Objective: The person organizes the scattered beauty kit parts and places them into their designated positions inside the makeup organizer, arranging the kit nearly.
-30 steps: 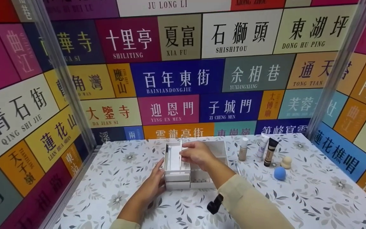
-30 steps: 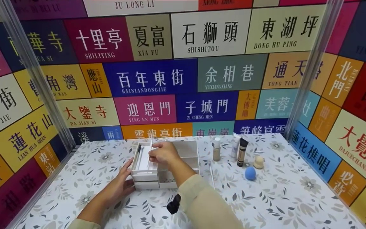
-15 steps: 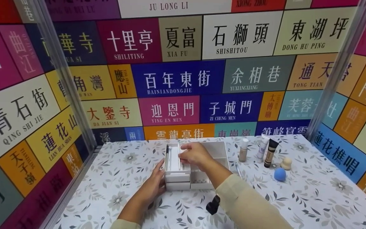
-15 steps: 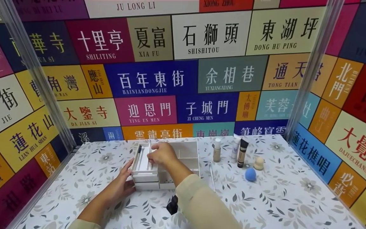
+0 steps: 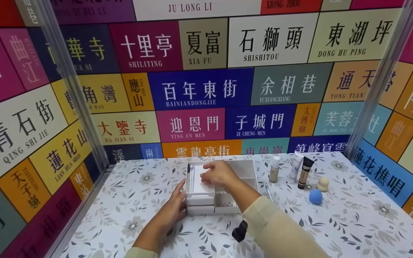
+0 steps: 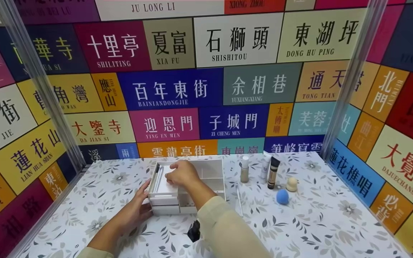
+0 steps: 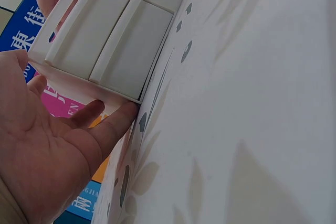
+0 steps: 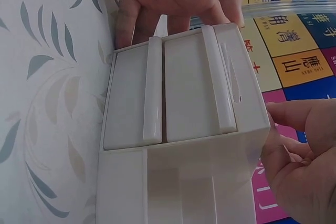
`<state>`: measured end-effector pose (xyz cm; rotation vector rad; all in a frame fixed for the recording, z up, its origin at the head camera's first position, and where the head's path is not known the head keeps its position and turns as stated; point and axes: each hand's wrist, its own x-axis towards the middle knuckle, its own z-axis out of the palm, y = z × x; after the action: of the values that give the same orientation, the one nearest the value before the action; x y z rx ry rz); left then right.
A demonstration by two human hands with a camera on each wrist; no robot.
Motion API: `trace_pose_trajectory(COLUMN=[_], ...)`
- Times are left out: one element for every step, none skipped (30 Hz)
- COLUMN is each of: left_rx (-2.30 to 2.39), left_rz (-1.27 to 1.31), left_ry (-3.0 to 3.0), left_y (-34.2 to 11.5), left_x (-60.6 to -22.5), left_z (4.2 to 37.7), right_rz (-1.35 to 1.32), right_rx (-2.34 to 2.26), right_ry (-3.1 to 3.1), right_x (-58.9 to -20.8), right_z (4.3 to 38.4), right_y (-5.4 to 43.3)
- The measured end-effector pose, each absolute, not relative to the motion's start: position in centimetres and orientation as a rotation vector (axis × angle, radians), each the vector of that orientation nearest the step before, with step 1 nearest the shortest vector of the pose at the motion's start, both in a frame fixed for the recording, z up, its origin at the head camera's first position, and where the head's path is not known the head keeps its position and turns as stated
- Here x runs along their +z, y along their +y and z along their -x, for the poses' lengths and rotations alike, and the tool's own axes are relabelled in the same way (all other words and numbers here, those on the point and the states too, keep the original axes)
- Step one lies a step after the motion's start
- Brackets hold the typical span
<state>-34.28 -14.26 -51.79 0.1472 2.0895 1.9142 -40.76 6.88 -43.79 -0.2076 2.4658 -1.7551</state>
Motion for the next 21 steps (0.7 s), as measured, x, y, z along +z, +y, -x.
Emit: trace_pose_trajectory(left_rx=[1.908, 1.901, 1.898, 1.897, 1.899, 1.905, 1.909, 1.915, 1.919, 1.920, 1.919, 1.913, 1.906, 1.908, 1.911, 1.915, 1.920, 1.926, 1.933, 1.939, 1.936], left_rz=[-0.145, -0.135, -0.134, -0.130, -0.129, -0.132, -0.135, -0.141, -0.149, -0.154, -0.157, -0.153, -0.150, -0.156, -0.165, -0.170, -0.176, -0.184, -0.195, -0.204, -0.199], left_ry=[2.096, 2.100, 2.104, 2.105, 2.106, 2.103, 2.103, 2.100, 2.099, 2.099, 2.102, 2.107, 2.113, 2.107, 2.102, 2.096, 2.090, 2.082, 2.074, 2.066, 2.072], left_y=[-14.3, -14.3, -14.3, -14.2, -14.2, -14.2, -14.2, -14.2, -14.2, -14.2, -14.2, -14.3, -14.3, -14.2, -14.2, -14.2, -14.2, -14.2, -14.2, -14.2, -14.2], left_x=[-51.8, -51.8, -51.8, -51.8, -51.8, -51.7, -51.8, -51.8, -51.8, -51.8, -51.8, -51.7, -51.7, -51.7, -51.8, -51.7, -51.7, -51.8, -51.8, -51.8, -51.8], left_z=[34.3, 34.3, 34.3, 34.3, 34.3, 34.3, 34.3, 34.3, 34.3, 34.3, 34.3, 34.3, 34.3, 34.3, 34.3, 34.2, 34.2, 34.2, 34.2, 34.1, 34.1], right_rz=[0.206, 0.206, 0.204, 0.197, 0.187, 0.177, 0.169, 0.168, 0.164, 0.158, 0.157, 0.159, 0.160, 0.157, 0.155, 0.152, 0.150, 0.148, 0.142, 0.134, 0.126], right_rx=[-1.778, -1.805, -1.837, -1.873, -1.914, -1.955, -1.996, -2.033, -2.070, -2.102, -2.130, -2.156, -2.178, -2.196, -2.211, -2.223, -2.231, -2.236, -2.237, -2.236, -2.237], right_ry=[2.450, 2.436, 2.420, 2.397, 2.368, 2.337, 2.305, 2.277, 2.245, 2.215, 2.192, 2.170, 2.155, 2.143, 2.131, 2.120, 2.112, 2.106, 2.104, 2.104, 2.106], right_x=[-43.9, -44.0, -44.1, -44.2, -44.4, -44.5, -44.6, -44.7, -44.7, -44.8, -44.9, -45.0, -45.1, -45.1, -45.2, -45.3, -45.3, -45.3, -45.3, -45.3, -45.4], right_z=[40.7, 40.7, 40.7, 40.7, 40.7, 40.7, 40.7, 40.7, 40.5, 40.5, 40.4, 40.3, 40.1, 40.0, 39.9, 39.8, 39.6, 39.5, 39.3, 39.2, 39.0], right_y=[6.9, 6.9, 7.0, 7.0, 7.1, 7.2, 7.3, 7.4, 7.6, 7.8, 8.1, 8.4, 8.7, 9.1, 9.4, 9.8, 10.2, 10.6, 11.0, 11.5, 12.0])
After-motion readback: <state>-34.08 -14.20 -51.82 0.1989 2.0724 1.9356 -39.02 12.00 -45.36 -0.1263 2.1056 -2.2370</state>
